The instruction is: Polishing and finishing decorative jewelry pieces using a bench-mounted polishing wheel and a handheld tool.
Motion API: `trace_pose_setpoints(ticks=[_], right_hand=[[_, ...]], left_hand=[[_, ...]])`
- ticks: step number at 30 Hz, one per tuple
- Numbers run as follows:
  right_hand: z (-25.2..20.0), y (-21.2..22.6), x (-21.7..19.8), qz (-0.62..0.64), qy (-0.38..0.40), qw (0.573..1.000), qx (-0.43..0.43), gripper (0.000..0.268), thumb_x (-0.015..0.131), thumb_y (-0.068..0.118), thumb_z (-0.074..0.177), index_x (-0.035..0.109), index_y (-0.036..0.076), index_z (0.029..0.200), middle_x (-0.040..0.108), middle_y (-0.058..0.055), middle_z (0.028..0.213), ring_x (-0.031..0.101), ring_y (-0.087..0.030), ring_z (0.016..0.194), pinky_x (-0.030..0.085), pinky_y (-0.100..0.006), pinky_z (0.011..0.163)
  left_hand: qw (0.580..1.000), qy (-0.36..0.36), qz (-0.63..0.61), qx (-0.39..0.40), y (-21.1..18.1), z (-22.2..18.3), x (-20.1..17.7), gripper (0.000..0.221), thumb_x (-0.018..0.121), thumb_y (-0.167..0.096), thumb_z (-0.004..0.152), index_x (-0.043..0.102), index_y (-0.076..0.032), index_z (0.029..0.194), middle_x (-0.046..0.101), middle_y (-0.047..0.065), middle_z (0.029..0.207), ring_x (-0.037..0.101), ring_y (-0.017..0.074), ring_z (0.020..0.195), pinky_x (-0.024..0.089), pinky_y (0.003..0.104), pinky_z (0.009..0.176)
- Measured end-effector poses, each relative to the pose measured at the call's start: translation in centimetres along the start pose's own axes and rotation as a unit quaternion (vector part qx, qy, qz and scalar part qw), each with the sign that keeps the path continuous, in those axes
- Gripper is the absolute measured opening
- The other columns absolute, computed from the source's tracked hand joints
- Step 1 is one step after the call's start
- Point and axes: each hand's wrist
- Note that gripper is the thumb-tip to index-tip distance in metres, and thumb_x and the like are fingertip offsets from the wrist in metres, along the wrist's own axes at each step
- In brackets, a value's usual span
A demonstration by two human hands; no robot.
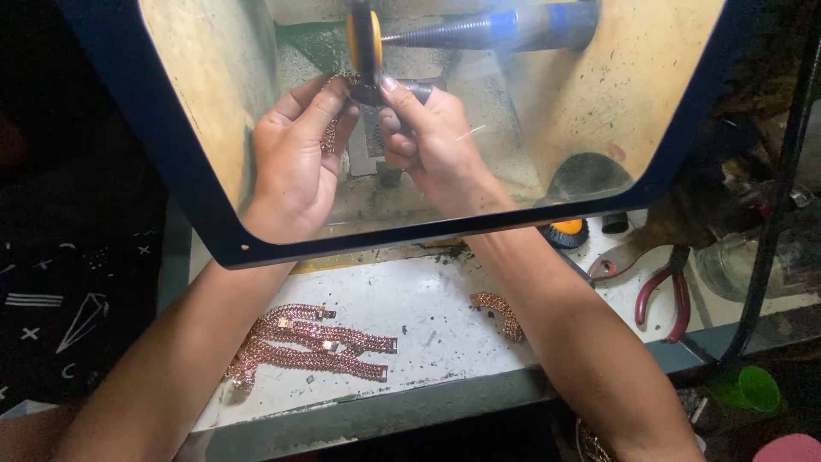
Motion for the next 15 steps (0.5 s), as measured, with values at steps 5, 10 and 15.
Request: trace_pose_setpoints(ticks=[5, 10, 15], right_hand=[[-1.2, 1.4, 0.6, -0.045, 0.001, 0.999, 0.01, 0.021, 0.069, 0.028, 0.099, 0.064, 0.009, 0.09, 0.057, 0.001, 0.064, 0.045, -0.004, 0.046, 0.041, -0.022, 0.043], [-2.3, 4.1, -0.6, -0.177, 0.027, 0.984, -0.021, 0.02, 0.07, 0.023, 0.099, 0.07, 0.003, 0.094, 0.073, -0.015, 0.073, 0.065, -0.013, 0.049, 0.055, -0.027, 0.04], [-3.5, 4.8, -1.9, -0.277, 0.04, 0.96, 0.025, 0.019, 0.071, 0.011, 0.094, 0.071, -0.005, 0.105, 0.078, -0.024, 0.091, 0.08, -0.029, 0.07, 0.068, -0.042, 0.059]], left_hand=[[1.0, 0.017, 0.002, -0.01, -0.2, -0.4, -0.9, 0.023, 0.084, -0.011, 0.088, 0.072, -0.006, 0.106, 0.074, 0.002, 0.095, 0.074, 0.0111, 0.084, 0.068, 0.024, 0.087], [0.996, 0.036, 0.065, -0.043, -0.3, -0.8, -1.4, 0.03, 0.084, -0.012, 0.088, 0.07, -0.004, 0.113, 0.072, 0.004, 0.093, 0.069, 0.0085, 0.076, 0.065, 0.019, 0.076], [0.969, 0.079, 0.213, -0.095, 0.6, -1.0, -2.5, 0.03, 0.084, -0.018, 0.089, 0.073, 0.0, 0.11, 0.072, 0.007, 0.083, 0.068, 0.0104, 0.07, 0.063, 0.022, 0.067]])
Point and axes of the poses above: each hand's wrist, its own z-axis towards the middle knuckle, its own x-axis out of the palm, y = z × x
